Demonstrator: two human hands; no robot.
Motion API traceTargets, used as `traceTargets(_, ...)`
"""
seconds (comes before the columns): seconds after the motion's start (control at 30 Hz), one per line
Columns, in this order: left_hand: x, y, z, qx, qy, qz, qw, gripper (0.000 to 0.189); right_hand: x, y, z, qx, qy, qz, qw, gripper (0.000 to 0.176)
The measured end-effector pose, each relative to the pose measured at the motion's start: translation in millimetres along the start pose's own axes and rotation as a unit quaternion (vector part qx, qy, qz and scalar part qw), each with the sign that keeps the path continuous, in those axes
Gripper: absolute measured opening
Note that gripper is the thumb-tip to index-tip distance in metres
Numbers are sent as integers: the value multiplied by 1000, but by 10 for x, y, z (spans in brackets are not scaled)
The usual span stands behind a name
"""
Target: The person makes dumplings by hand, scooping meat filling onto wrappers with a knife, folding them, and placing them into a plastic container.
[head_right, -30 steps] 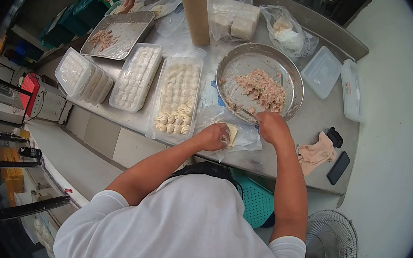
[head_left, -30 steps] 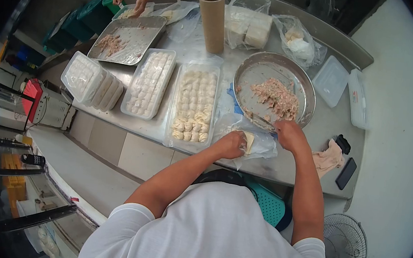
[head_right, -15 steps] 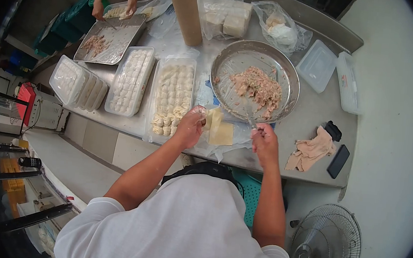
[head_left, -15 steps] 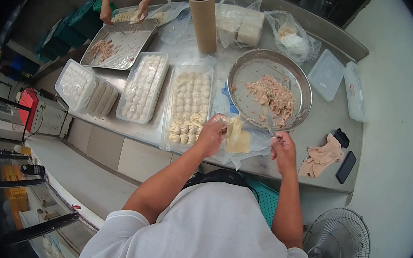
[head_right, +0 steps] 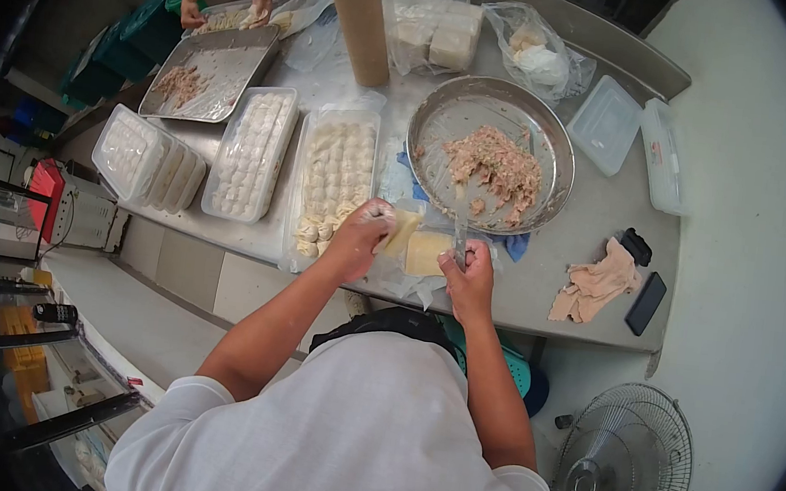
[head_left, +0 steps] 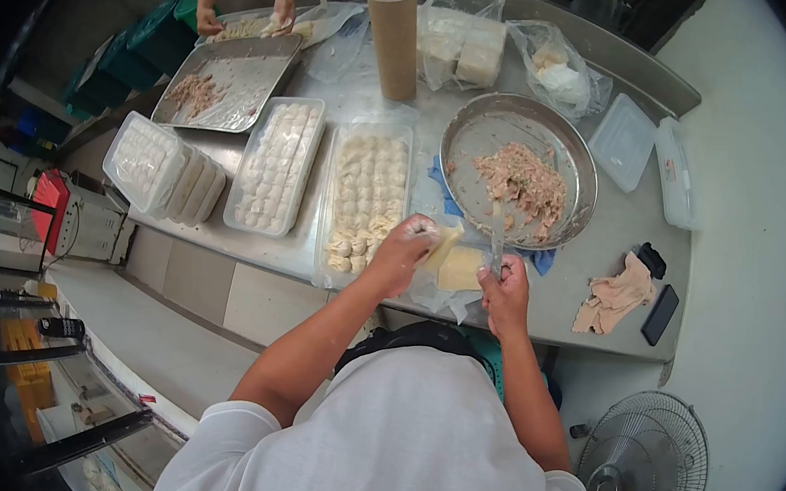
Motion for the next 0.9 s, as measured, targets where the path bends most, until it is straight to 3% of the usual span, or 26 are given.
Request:
traceTargets(0.03,9,27,-46,108,11,-2,994,10,-34,104,-85,18,-3,7,1000,38)
traceTargets(0.07,10,74,-78,106,12,-2,994,10,-36,173,-145,37,-7,17,999,41)
traceTargets(0.13,-61,47,-347,294,55,-69,952,10,62,66,-175,3,-19,32,999,42)
traceTargets(0.17,-62,75,-352,294,58,-69,951,10,91,28,-141,-29,-30,46,998,43)
traceTargets(0.27,75,287,35,102,-31,46,993,11,55,49,-105,-10,-31,42,999,44)
traceTargets(0.3,74,221,112,101,-31,46,993,11,33,31,-61,-11,-31,42,999,44)
traceTargets(0.37,31,5,137,-222,53,18,973,22,-28,-91,95,-59,-30,26,997,35)
traceTargets(0.4,2,-93,154,-222,51,16,974,22,-57,-152,165,-58,-27,25,998,35)
traceTargets(0.47,-47,-262,201,-332,29,17,943,33,-105,-80,302,-194,-45,111,974,24)
traceTargets(0.6,51,-213,333,-203,-67,8,977,42,-298,481,80,-300,-42,181,936,15)
traceTargets(0.67,8,-237,-16,-280,40,74,956,35,-439,981,-354,-341,8,311,887,17)
traceTargets(0.8,35,-281,-13,-285,31,69,955,30,-479,951,-455,-377,41,297,876,22)
traceTargets(0.87,96,-204,236,-229,-59,67,969,27,-481,1065,-444,-482,54,251,838,22)
traceTargets(0.9,88,-199,241,-227,-59,68,970,27,-514,1171,-448,-481,53,250,839,22)
Point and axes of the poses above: each hand's wrist, its own x-axis towards the middle knuckle, its own z-axis out of the back of the hand, y = z × x, the point moved 10 cm from there along x, towards the middle knuckle, and after that the axes turned 6 degrees about z, right-handed, at the moved point
